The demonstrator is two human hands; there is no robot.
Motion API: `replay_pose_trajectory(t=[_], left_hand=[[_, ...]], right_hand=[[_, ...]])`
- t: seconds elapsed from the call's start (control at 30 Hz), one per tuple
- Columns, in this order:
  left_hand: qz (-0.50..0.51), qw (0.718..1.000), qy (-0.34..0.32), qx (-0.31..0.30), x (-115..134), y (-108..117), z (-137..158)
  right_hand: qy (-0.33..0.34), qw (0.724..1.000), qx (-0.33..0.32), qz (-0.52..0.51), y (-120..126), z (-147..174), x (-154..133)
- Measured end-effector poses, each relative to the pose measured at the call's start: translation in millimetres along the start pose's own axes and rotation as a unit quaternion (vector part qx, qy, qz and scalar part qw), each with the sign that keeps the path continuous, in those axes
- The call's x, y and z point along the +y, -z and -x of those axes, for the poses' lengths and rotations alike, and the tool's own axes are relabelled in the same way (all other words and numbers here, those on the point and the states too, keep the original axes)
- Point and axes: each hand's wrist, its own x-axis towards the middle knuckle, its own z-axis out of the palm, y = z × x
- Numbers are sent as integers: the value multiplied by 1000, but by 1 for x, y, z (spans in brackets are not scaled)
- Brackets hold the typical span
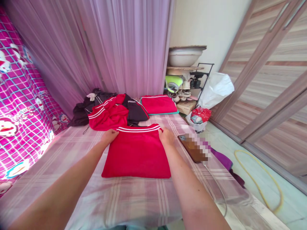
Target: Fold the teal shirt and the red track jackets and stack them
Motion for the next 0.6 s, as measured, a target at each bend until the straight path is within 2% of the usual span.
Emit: replay_pose_trajectory(t=[0.07, 0.13, 0.23, 0.3, 0.37, 0.47, 0.6], left_hand=[[-6, 1000, 6, 1, 4, 2, 3], [-13, 999, -15, 30, 12, 4, 9], [-38, 986, -133, 91, 33, 1, 22], [-69, 969, -220, 85, 49, -8, 31], [-106, 959, -259, 55, 60, -22, 38], [-143, 961, -238, 12, 62, -42, 40], [-137, 966, -217, -16, 50, -54, 33]], right_hand=[[1, 1000, 7, -6, 1, 3, -1], [27, 999, 44, -14, 6, 6, -6], [154, 985, 82, -7, 11, 15, -26], [263, 964, 41, 15, 7, 22, -41], [323, 944, -24, 60, -2, 28, -51], [284, 948, -81, 117, -21, 29, -51], [229, 963, -87, 112, -35, 23, -40]])
